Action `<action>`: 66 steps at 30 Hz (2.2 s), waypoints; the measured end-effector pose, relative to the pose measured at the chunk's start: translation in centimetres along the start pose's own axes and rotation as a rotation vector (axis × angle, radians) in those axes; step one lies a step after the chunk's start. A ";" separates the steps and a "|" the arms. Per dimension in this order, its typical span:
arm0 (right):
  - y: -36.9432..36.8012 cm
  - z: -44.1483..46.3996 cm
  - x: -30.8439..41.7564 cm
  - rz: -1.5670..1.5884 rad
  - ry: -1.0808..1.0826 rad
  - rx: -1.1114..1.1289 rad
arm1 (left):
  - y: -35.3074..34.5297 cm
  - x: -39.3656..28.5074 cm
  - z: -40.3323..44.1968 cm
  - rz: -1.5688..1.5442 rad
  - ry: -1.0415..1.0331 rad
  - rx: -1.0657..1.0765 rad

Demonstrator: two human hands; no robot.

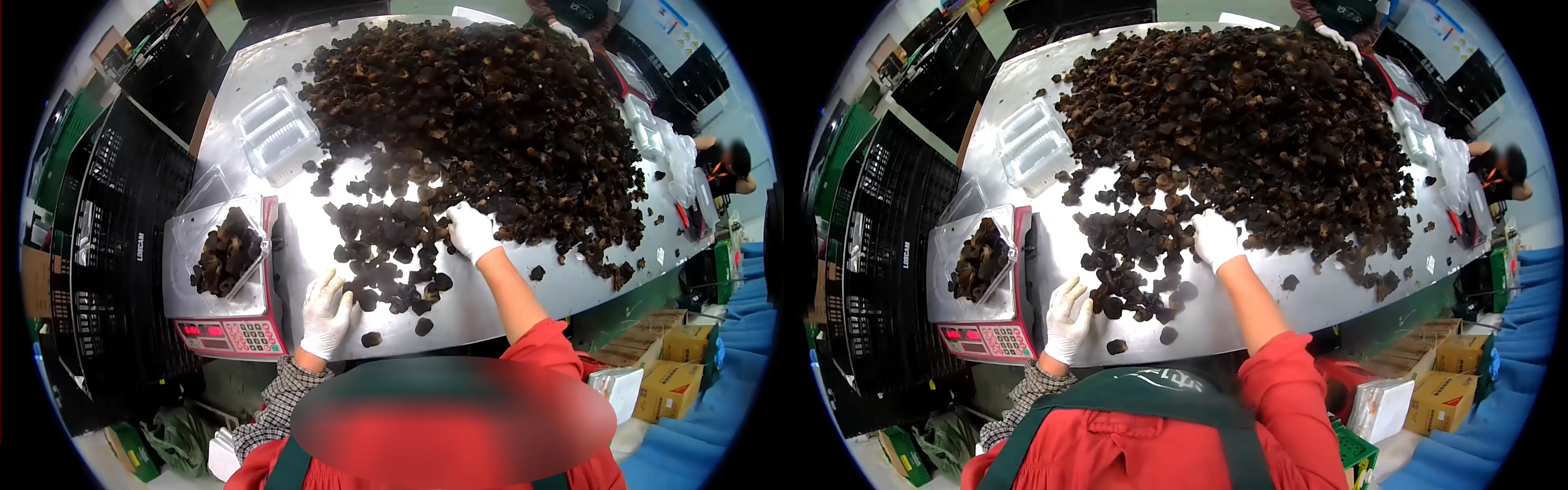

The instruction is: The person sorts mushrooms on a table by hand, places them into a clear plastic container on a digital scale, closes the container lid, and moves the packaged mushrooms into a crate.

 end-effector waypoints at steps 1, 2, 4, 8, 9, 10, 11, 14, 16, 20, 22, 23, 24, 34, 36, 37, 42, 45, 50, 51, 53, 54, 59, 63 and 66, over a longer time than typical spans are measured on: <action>0.4 0.1 0.0 0.000 -0.024 0.041 | 0.2 -0.1 -0.5 0.001 0.006 -0.002; 0.3 0.2 -0.4 0.047 -0.038 0.017 | 0.3 -0.1 -1.2 0.013 -0.015 0.007; 1.1 -0.6 -0.4 0.178 -0.044 -0.133 | 0.6 -0.2 -2.9 0.037 -0.054 0.024; 5.6 -5.4 -1.5 0.361 -0.026 -0.414 | -1.0 -0.4 -7.1 0.049 -0.176 0.228; 7.4 -7.8 -2.1 0.404 -0.051 -0.404 | -1.8 -0.2 -7.8 0.066 -0.211 0.272; 9.7 -10.6 -2.2 0.417 -0.120 -0.377 | -2.1 -0.1 -7.5 0.099 -0.253 0.292; 11.2 -13.6 -3.0 0.489 -0.234 -0.321 | -2.8 0.5 -7.4 0.100 -0.239 0.282; 11.7 -23.5 -9.6 0.010 -0.473 -0.150 | -3.5 0.6 -5.9 0.081 -0.180 0.160; 11.5 -27.4 -10.6 -0.107 -0.516 -0.156 | -3.4 0.6 -3.9 0.006 -0.080 0.105; 6.1 -24.2 -8.8 0.385 -0.339 -0.290 | -3.2 0.0 0.9 0.099 -0.044 0.054; 5.0 -19.0 -2.4 0.316 -0.106 -0.205 | -4.0 0.2 2.7 0.165 -0.014 0.128; 5.0 -16.7 1.6 0.364 -0.040 -0.147 | -4.6 0.9 2.9 0.214 0.001 0.172; 4.6 -15.2 4.2 0.460 0.062 -0.115 | -4.7 1.2 2.7 0.244 0.017 0.225; 3.3 -11.0 9.1 0.477 0.297 -0.065 | 0.4 2.0 -5.5 0.017 -0.029 -0.041; 3.6 -10.4 10.5 0.451 0.342 -0.069 | 2.7 1.3 -5.7 -0.028 -0.059 -0.153; 3.2 -10.2 10.8 0.461 0.358 -0.050 | 4.3 1.1 -5.9 -0.044 -0.077 -0.192; 3.6 -9.8 13.0 0.528 0.308 -0.039 | 14.4 2.6 -6.0 0.274 0.051 -0.539; 2.3 -10.4 13.1 0.465 0.354 -0.058 | 18.2 7.0 -5.6 0.377 0.191 -0.602; 1.3 -10.7 15.4 0.523 0.342 -0.048 | 20.3 10.2 -2.9 0.407 0.087 -0.508; 1.3 -10.5 16.2 0.517 0.350 -0.050 | 20.2 10.5 -2.3 0.430 0.053 -0.485; 1.5 -10.1 17.7 0.496 0.356 -0.065 | 20.1 10.9 -0.9 0.459 0.013 -0.461; 1.8 -9.9 18.6 0.493 0.360 -0.070 | 20.0 11.2 -0.3 0.470 0.023 -0.424; 1.7 -8.0 21.3 0.517 0.411 -0.044 | 18.9 12.7 1.6 0.397 0.050 -0.228; 3.1 -5.1 23.3 0.646 0.351 -0.073 | 21.6 12.3 0.7 0.322 -0.065 -0.327; 4.3 -1.0 24.8 0.703 0.306 -0.085 | 23.6 12.5 -0.3 0.212 0.011 -0.374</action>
Point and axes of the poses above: each hand's wrist, its own z-axis towards the middle knuckle, its own y-axis out of the back of the hand, x = y × z, the point moved 1 cm from there along z, towards the middle knuckle, and after that the axes turned 4 degrees about z, right-handed, at the moved point
